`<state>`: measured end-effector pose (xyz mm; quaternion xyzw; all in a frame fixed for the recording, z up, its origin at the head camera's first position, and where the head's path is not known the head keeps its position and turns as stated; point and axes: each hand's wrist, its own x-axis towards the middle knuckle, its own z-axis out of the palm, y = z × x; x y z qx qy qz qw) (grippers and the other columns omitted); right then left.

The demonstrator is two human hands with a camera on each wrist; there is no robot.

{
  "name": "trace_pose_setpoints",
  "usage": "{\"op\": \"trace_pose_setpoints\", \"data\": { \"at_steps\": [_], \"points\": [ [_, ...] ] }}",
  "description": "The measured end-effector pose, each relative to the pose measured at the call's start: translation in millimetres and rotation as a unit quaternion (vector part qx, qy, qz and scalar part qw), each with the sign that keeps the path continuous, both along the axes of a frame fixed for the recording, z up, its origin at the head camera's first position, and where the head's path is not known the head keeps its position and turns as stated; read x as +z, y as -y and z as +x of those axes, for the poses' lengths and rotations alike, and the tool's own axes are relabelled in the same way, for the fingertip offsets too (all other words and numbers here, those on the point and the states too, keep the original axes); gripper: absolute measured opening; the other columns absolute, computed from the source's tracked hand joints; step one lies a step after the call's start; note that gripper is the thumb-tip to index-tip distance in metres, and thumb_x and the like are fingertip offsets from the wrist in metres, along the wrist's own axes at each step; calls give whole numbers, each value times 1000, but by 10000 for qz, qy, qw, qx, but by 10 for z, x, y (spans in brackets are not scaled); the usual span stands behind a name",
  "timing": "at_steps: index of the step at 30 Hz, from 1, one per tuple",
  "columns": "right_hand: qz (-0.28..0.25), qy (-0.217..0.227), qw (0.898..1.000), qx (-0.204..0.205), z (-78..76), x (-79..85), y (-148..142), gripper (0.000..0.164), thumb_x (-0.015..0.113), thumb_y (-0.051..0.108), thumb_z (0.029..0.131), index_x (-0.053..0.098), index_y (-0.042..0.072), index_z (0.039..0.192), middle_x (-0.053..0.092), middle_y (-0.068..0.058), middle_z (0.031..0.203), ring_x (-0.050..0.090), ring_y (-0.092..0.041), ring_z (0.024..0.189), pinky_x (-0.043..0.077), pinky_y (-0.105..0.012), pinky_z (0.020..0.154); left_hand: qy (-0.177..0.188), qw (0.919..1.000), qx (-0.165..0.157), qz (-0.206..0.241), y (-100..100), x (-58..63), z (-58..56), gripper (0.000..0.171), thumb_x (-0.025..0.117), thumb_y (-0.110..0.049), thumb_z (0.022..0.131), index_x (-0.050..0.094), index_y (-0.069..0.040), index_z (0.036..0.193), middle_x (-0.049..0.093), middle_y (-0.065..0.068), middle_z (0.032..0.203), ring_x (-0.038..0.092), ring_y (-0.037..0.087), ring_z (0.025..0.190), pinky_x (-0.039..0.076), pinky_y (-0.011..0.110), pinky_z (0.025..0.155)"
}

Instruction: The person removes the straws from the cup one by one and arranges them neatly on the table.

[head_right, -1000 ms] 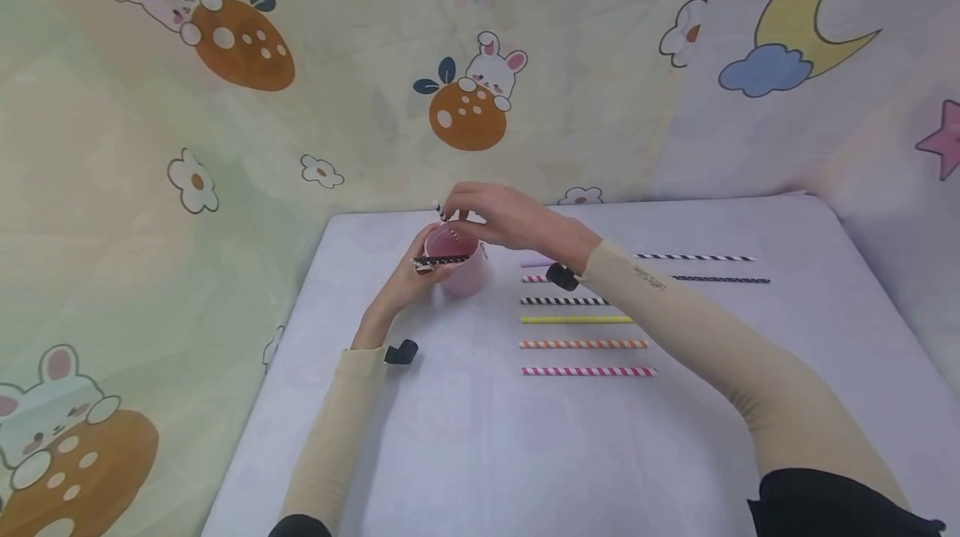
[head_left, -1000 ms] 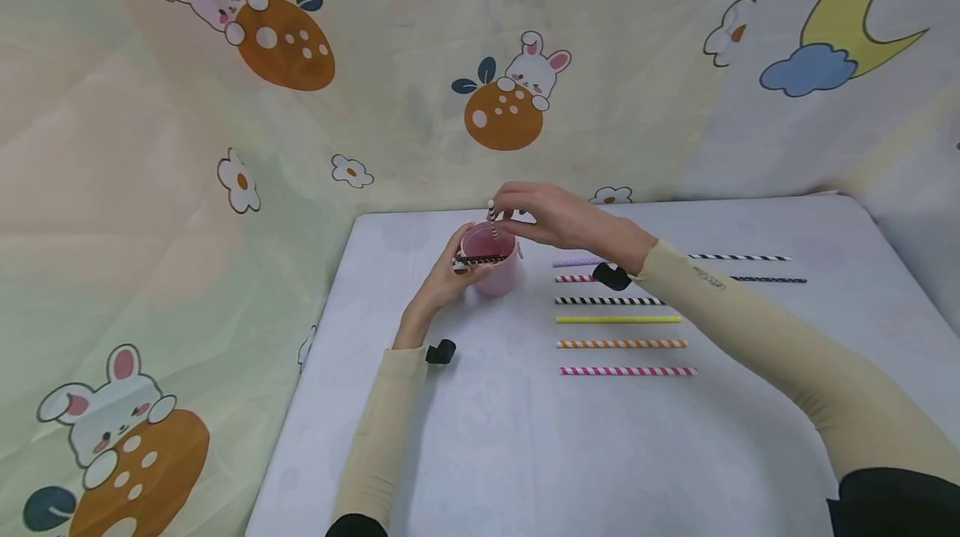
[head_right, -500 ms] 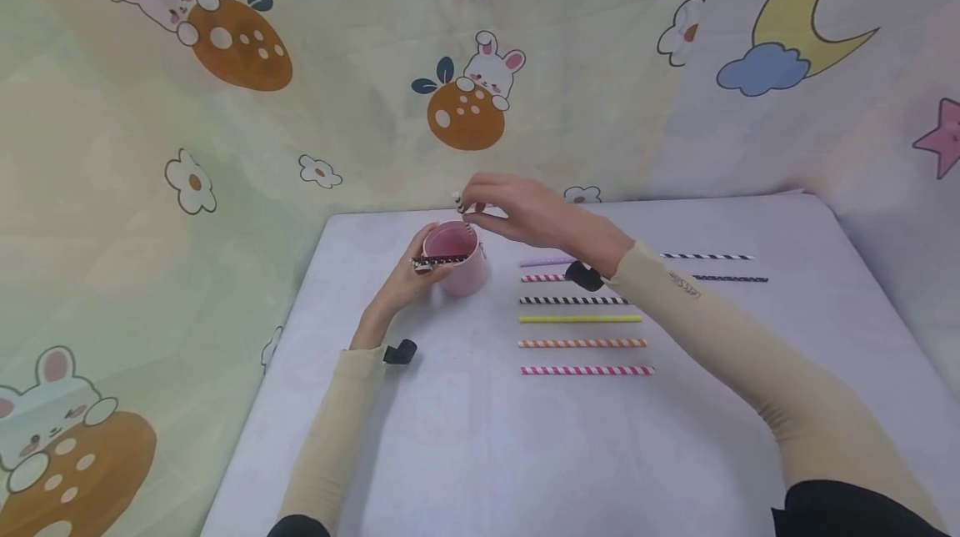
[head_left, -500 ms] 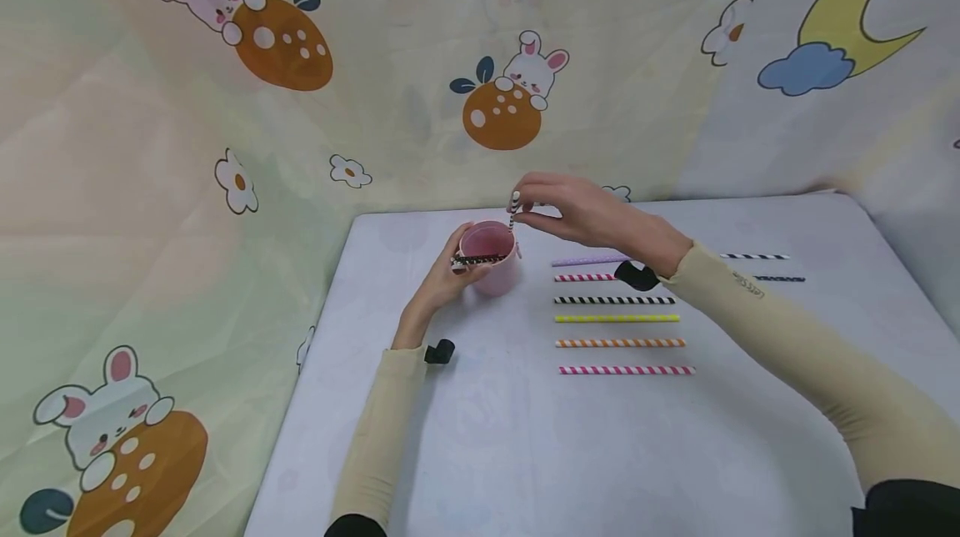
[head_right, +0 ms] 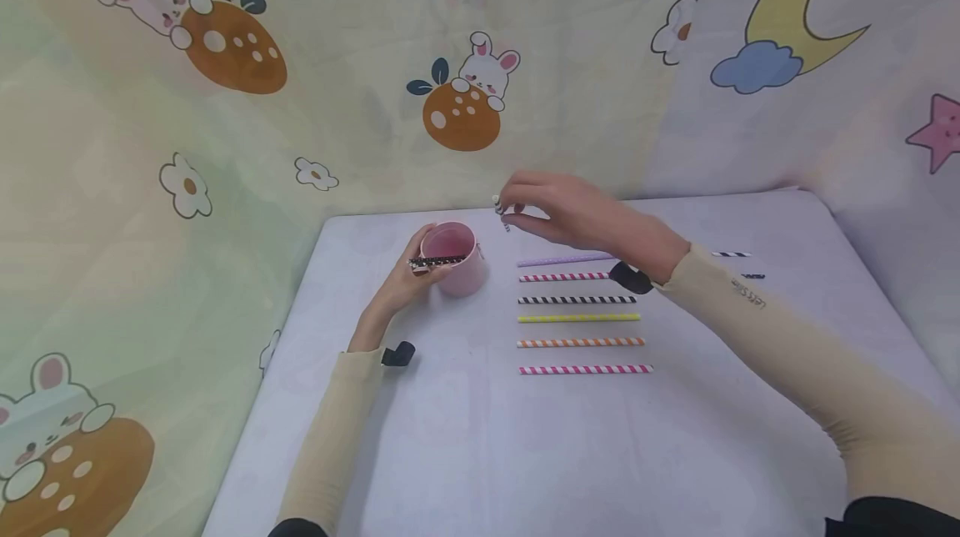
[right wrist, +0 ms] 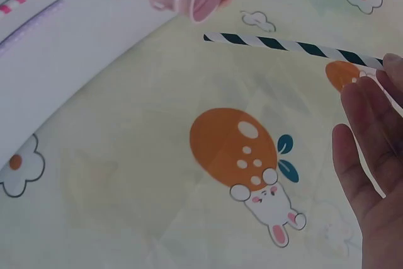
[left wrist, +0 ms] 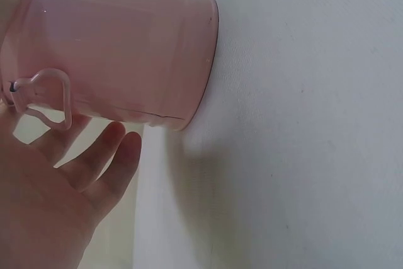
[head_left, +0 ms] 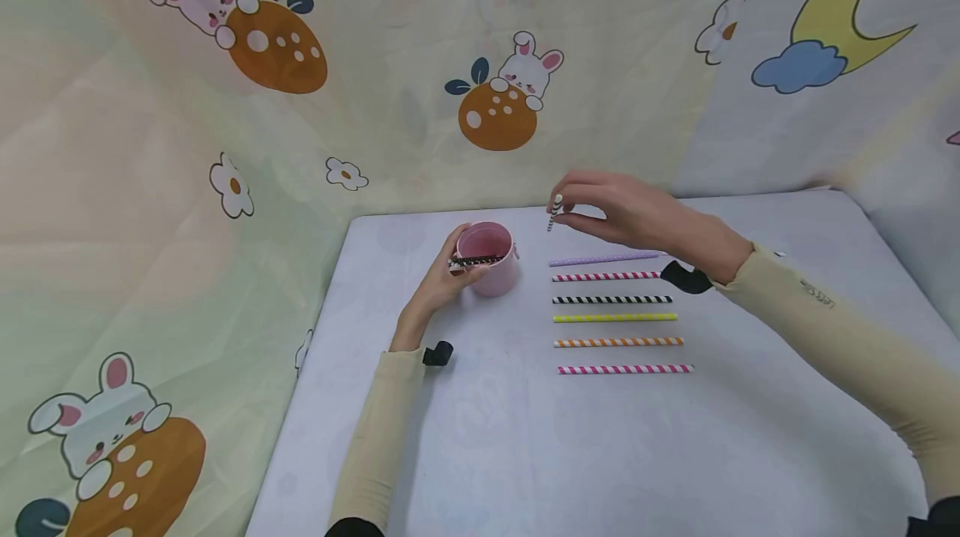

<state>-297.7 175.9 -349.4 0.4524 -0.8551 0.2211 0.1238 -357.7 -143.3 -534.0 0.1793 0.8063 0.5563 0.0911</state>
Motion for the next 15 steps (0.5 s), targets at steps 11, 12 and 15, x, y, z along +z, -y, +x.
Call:
{"op": "trace_pose_setpoints", "data": {
  "at_steps": [11,12,15],
  "points": [
    [287,-273,9991,-153,89,27,-304,25,80,4,84,68,16,102,66,6,103,64,-9,87,60,-31,76,-6,9996,-267,50,-17,291,137,85,74,-15,91,22,-13,160,39,17,156,41,38,140,44,50,103],
    [309,-303,9989,-152,99,37,-325,25,80,4,83,68,16,101,66,7,102,64,-8,86,60,-31,75,18,9996,-264,43,-17,300,139,86,74,-15,91,22,-14,160,39,16,157,41,38,140,44,49,103],
    [414,-412,9982,-169,137,61,-387,25,81,3,82,68,15,100,66,6,101,64,-8,84,60,-31,73,79,9997,-240,-6,-22,323,149,86,74,-17,91,22,-15,160,38,15,157,40,37,140,43,51,105]
  ]
}}
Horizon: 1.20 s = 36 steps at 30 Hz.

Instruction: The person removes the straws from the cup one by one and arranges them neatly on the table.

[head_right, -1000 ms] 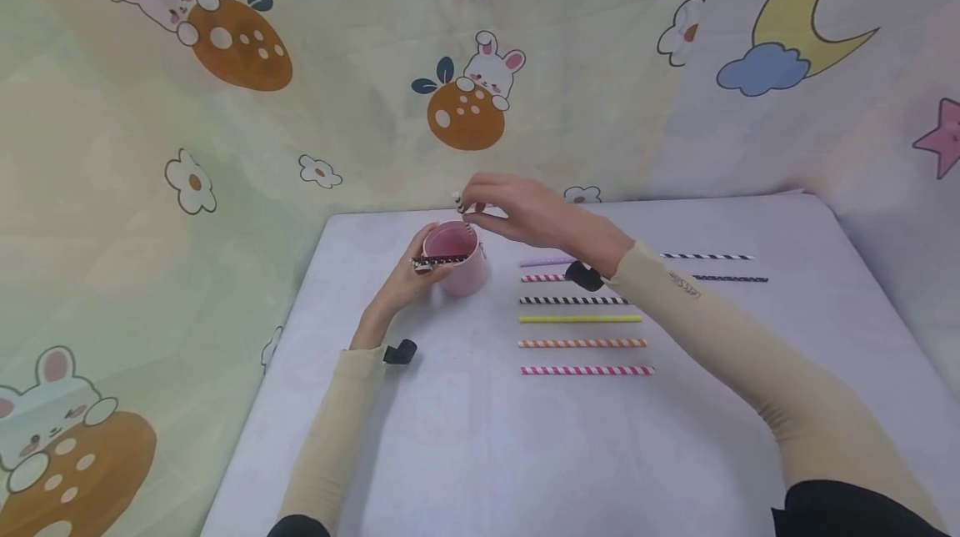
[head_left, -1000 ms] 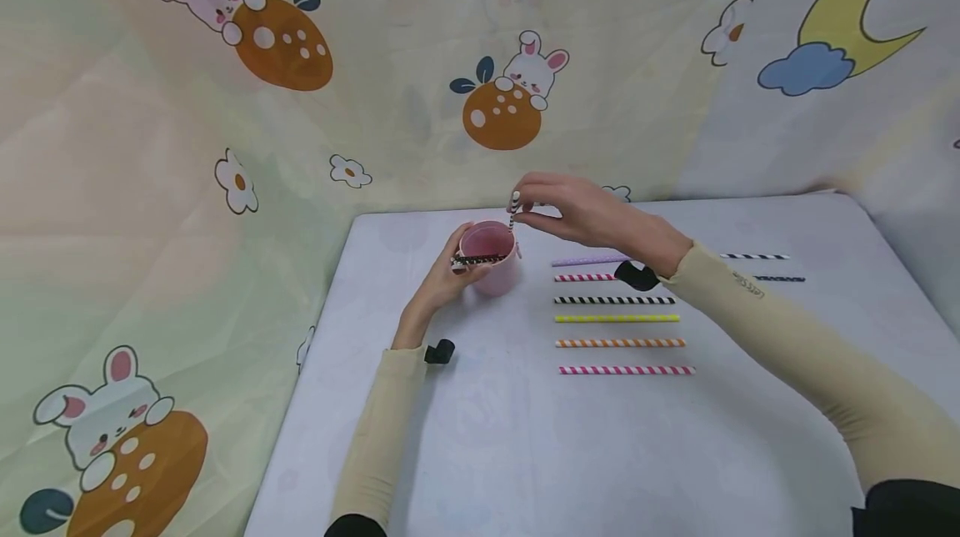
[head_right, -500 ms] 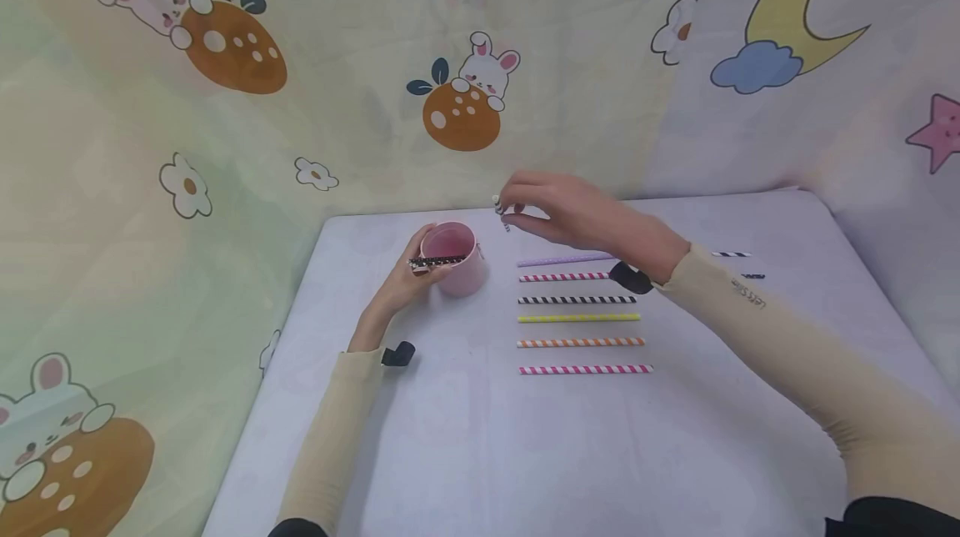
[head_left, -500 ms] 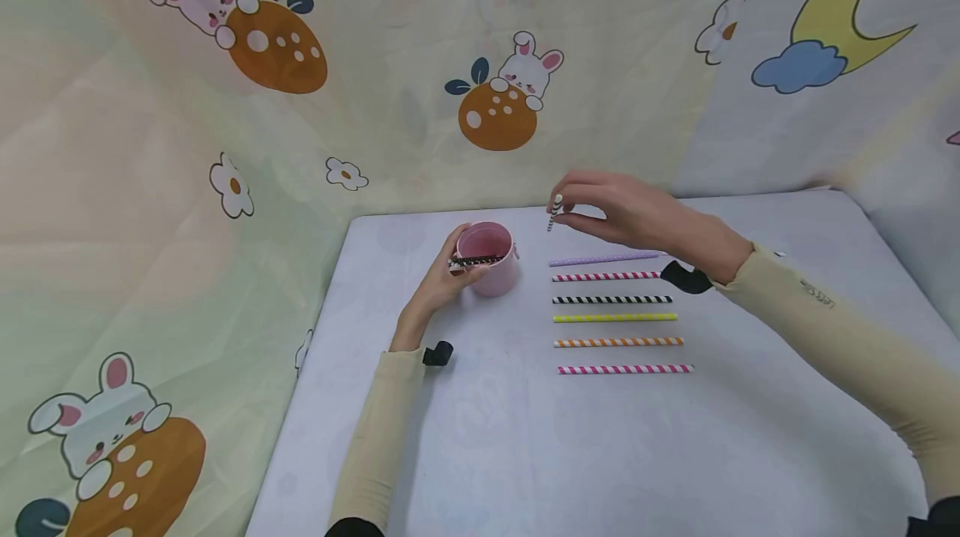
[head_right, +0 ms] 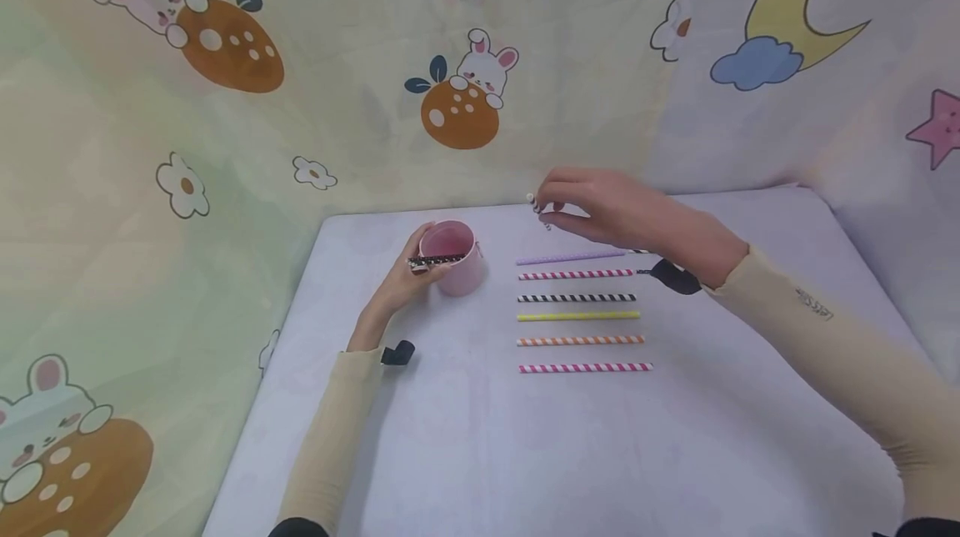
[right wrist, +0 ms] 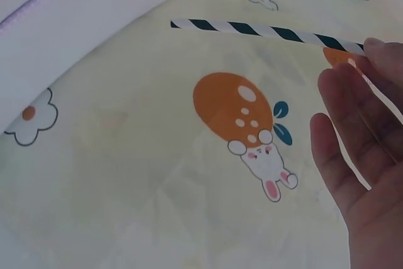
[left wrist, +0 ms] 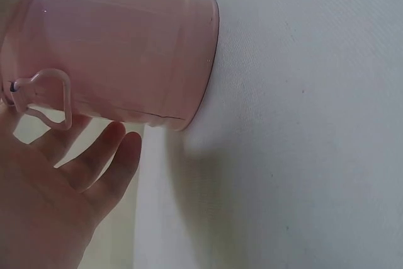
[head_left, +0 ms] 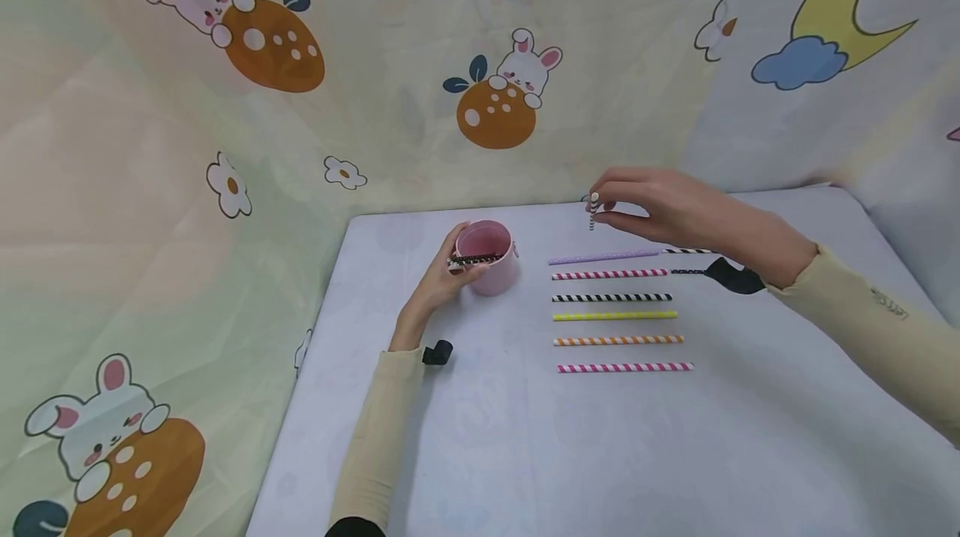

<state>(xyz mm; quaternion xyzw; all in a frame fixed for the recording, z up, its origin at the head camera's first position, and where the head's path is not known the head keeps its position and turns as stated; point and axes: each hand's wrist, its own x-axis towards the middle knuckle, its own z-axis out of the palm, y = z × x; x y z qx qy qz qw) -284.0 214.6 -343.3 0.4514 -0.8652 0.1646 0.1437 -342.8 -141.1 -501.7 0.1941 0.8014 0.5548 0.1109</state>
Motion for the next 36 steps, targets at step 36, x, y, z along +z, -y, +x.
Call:
{"op": "trace_pose_setpoints", "data": {
  "at_steps": [36],
  "points": [
    [1634,517,9667,-1899,443,-606,-1113,25,84,11,79,73,17,100,70,6,98,67,-13,80,58,-34,68,-287,9994,138,154,32,-346,-174,84,77,-25,90,26,-32,158,41,5,156,41,27,140,42,53,108]
  ]
}}
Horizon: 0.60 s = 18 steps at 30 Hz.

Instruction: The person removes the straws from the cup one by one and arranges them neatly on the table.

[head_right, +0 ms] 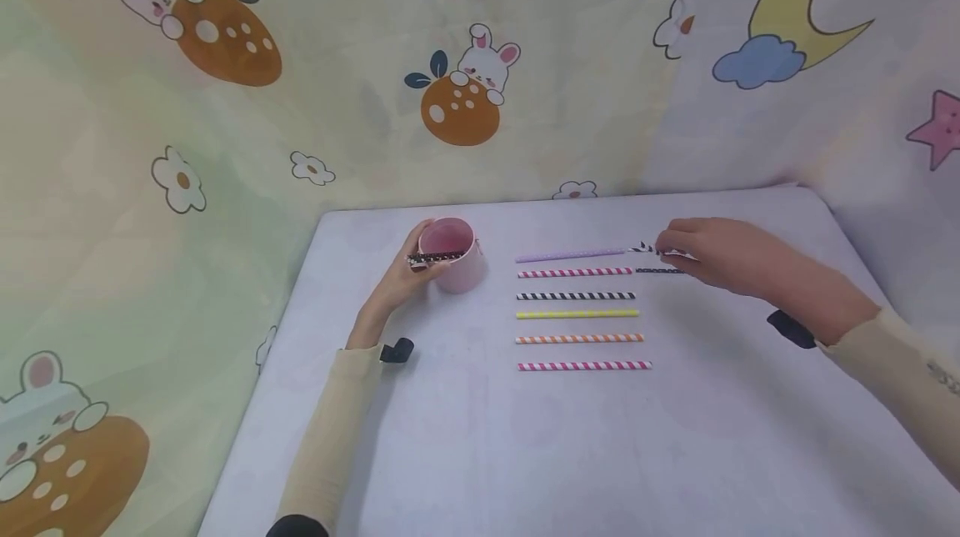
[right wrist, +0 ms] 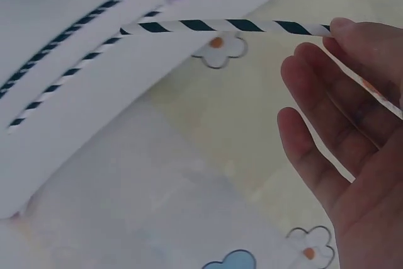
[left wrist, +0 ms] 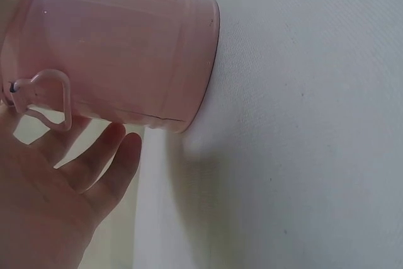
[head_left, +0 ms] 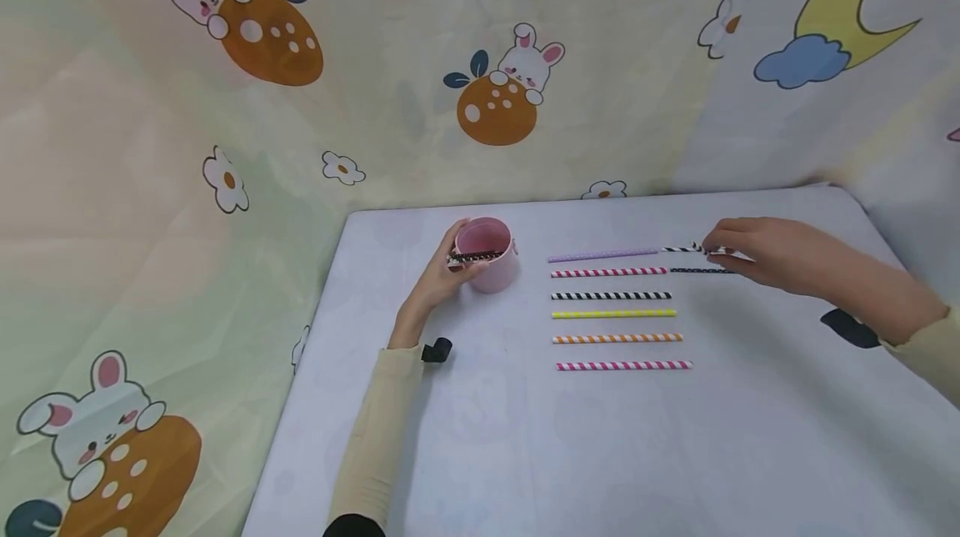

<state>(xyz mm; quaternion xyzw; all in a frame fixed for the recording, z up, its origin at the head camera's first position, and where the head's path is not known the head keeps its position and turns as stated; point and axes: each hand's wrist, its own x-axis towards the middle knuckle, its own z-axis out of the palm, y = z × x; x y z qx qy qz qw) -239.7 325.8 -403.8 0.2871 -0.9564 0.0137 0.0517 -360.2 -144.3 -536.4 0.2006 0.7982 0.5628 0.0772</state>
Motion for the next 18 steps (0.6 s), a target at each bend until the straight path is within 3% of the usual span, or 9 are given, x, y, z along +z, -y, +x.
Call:
{"op": "trace_pose_setpoints", "data": {
  "at_steps": [8,18],
  "points": [
    [646,-177,9976,157,33,-330,-240,19,82,9,79,69,11,93,63,1,85,60,-14,70,55,-38,65,16,10000,22,1,2,21,9,85,77,-28,89,27,-31,157,41,5,156,41,26,141,41,53,109],
    [1002,711,9918,-349,15,-760,-386,15,78,7,82,68,13,92,67,-1,87,64,-20,76,57,-45,70,150,9999,51,15,1,14,16,86,77,-24,90,25,-33,158,37,5,159,36,27,145,37,56,114]
  ]
}}
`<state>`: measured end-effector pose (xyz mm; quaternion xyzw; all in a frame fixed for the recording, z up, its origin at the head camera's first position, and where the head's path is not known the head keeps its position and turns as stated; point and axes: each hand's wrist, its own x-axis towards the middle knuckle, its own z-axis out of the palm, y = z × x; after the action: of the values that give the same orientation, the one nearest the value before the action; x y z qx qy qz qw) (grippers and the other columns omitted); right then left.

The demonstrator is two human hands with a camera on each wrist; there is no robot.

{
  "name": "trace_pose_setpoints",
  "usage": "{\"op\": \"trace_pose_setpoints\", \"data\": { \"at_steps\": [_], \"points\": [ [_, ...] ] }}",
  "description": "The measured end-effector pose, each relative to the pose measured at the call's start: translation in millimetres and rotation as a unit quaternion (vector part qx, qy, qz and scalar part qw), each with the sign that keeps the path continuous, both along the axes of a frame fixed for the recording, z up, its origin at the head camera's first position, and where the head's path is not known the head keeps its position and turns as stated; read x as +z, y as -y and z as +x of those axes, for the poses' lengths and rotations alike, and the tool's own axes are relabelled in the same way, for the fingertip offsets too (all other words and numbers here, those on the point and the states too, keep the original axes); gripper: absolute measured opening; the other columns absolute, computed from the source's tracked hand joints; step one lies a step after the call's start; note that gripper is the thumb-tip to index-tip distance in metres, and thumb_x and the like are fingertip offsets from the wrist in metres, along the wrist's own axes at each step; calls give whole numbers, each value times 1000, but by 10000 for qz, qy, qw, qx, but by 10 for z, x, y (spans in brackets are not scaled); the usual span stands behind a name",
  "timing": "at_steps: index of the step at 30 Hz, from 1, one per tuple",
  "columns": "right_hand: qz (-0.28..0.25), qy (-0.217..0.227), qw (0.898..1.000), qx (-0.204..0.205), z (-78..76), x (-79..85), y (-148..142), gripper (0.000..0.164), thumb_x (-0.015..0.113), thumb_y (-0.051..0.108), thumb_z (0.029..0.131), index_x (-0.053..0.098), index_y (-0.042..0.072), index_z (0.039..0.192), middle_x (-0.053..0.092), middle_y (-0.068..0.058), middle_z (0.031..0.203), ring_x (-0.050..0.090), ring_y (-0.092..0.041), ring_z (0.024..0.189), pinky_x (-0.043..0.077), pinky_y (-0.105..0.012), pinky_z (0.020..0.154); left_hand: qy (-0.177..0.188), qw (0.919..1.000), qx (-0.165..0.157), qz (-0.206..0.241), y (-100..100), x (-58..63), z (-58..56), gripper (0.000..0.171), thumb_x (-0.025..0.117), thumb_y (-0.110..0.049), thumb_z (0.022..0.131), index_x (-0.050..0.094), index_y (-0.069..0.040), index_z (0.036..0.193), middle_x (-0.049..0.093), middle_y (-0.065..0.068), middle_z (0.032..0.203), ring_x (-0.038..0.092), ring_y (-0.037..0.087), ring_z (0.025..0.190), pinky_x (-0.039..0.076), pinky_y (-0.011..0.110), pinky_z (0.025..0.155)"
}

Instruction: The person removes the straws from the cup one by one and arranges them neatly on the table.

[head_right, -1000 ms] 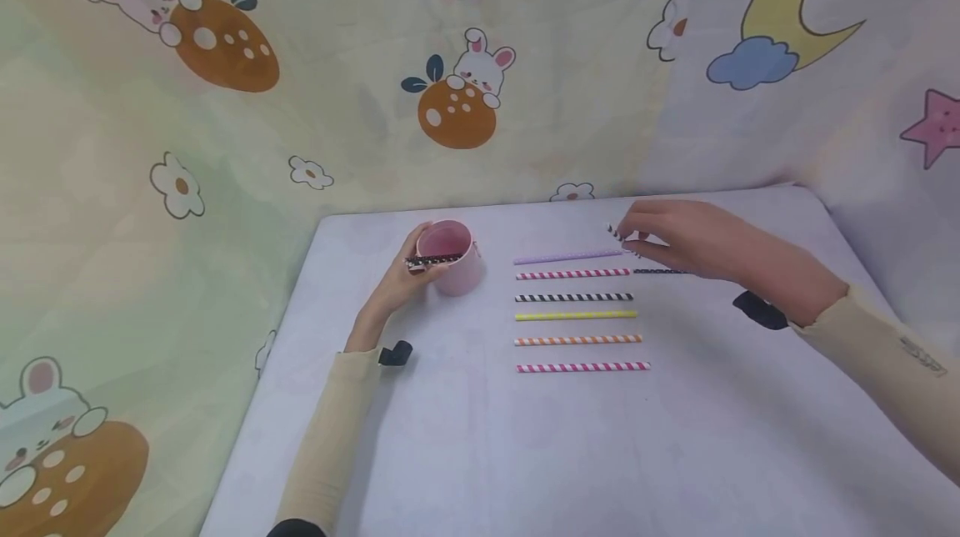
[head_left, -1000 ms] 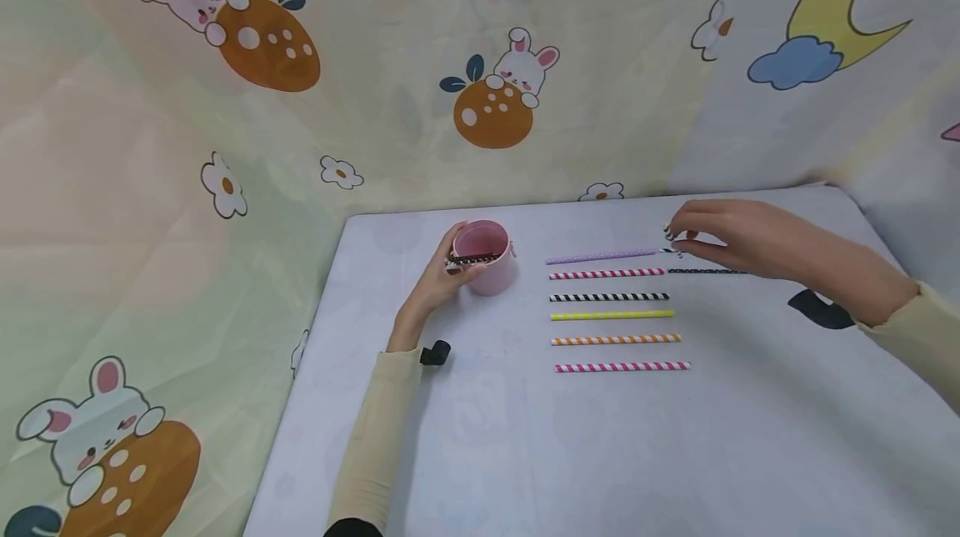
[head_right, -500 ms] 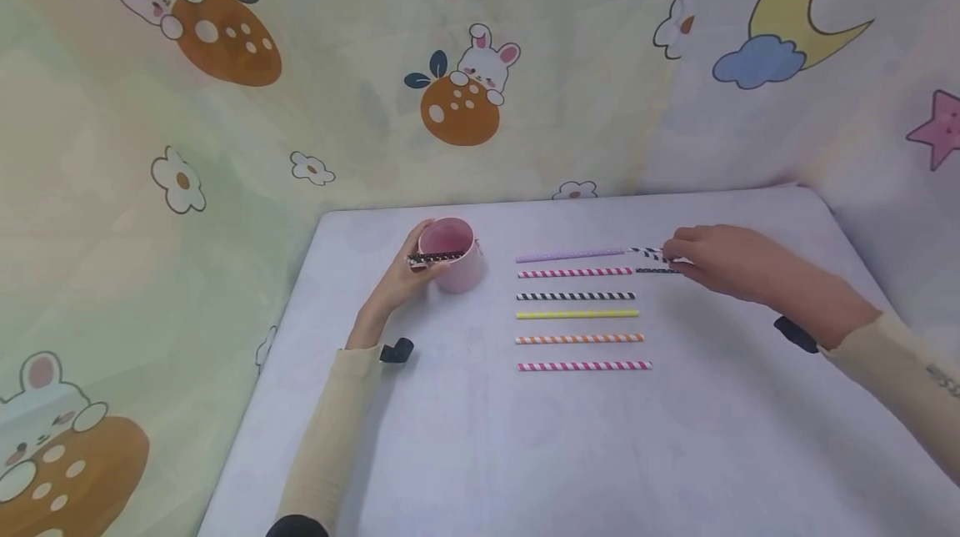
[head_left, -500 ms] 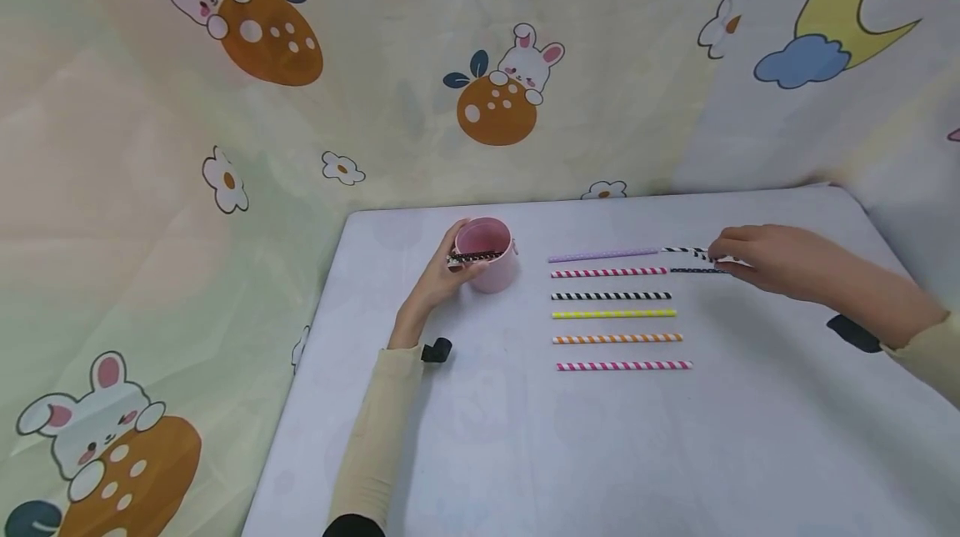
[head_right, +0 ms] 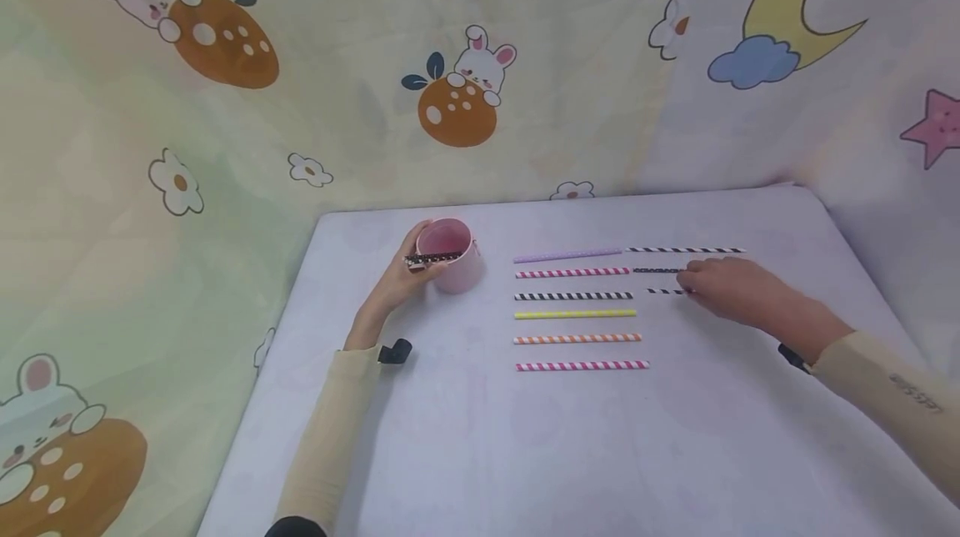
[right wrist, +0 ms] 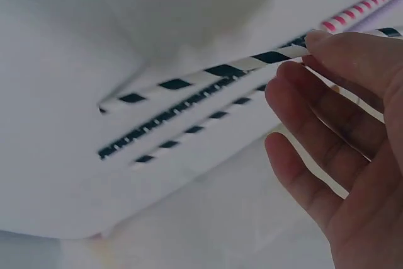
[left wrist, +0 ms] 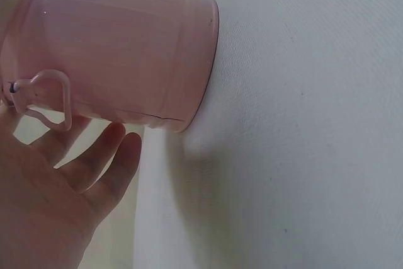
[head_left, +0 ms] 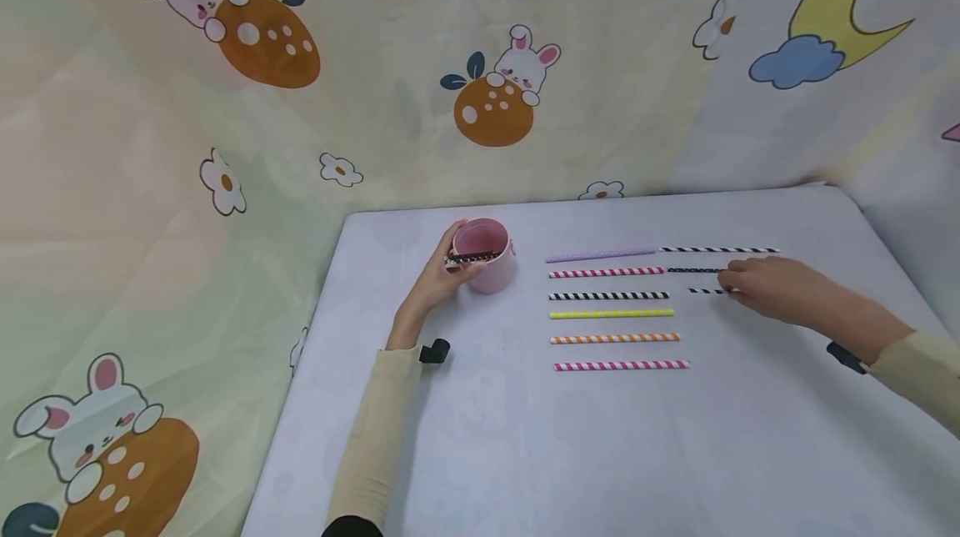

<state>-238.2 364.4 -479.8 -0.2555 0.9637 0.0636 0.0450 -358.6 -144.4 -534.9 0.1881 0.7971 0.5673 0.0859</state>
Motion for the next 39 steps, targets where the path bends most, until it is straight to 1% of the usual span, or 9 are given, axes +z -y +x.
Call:
{"op": "trace_pose_setpoints", "data": {
  "at_steps": [7,16,18,23,25,27,31,38,39],
  "points": [
    [-208,-190,9996,26,-43,-208,-103,16,76,4,82,66,14,88,60,3,80,57,-16,69,52,-40,64,-77,9999,-15,-73,2,-11,-3,84,77,-27,90,26,-35,157,40,5,156,39,27,142,41,56,110],
    [-318,-270,9990,-159,-88,-349,-150,15,77,2,81,68,11,88,62,-1,80,59,-19,72,54,-42,65,-120,9999,-61,-54,-5,-20,-18,86,75,-19,91,24,-29,159,37,7,158,37,28,144,38,54,113],
    [-339,-265,9989,-204,-91,-367,-155,15,78,2,81,68,12,87,62,-1,80,60,-19,72,54,-42,65,-75,9999,-106,-13,-12,7,-8,86,74,-16,91,23,-25,160,36,10,159,36,30,145,37,56,114],
    [-381,-250,9986,-256,-100,-401,-157,14,77,2,82,68,11,87,62,-1,80,61,-21,72,53,-43,66,-65,9997,-238,16,-23,209,93,86,74,-12,91,22,-12,160,37,18,158,37,36,144,36,57,114],
    [-391,-265,9985,-260,-103,-406,-153,14,78,2,81,68,12,86,63,-1,80,61,-21,72,53,-43,65,-99,9996,-258,8,-26,280,134,85,74,-12,91,23,-10,159,38,19,157,37,37,144,37,56,114],
    [-397,-288,9985,-253,-104,-406,-146,14,78,2,81,67,12,84,63,-1,79,61,-20,71,53,-43,65,-98,9996,-265,26,-26,298,147,84,74,-11,91,24,-9,158,38,19,157,37,38,144,36,57,114],
    [-421,-291,9984,-233,-96,-397,-134,14,77,2,82,67,12,83,63,-1,79,61,-20,71,53,-42,65,15,9996,-253,116,-23,276,147,85,73,-10,91,23,-11,159,36,19,158,34,39,146,35,59,114],
    [-383,-104,9983,-417,-83,-386,-115,11,77,2,83,68,9,87,65,-3,81,63,-21,74,54,-44,67,-53,9998,-163,136,-1,-3,0,87,75,-19,91,23,-24,160,37,8,158,36,31,145,37,57,113],
    [-393,-99,9983,-424,-87,-389,-119,11,76,2,83,68,9,87,65,-3,81,62,-21,74,54,-44,67,5,9998,-169,141,-4,42,22,87,75,-16,91,22,-22,160,36,10,159,35,33,146,36,58,114]
  ]
}}
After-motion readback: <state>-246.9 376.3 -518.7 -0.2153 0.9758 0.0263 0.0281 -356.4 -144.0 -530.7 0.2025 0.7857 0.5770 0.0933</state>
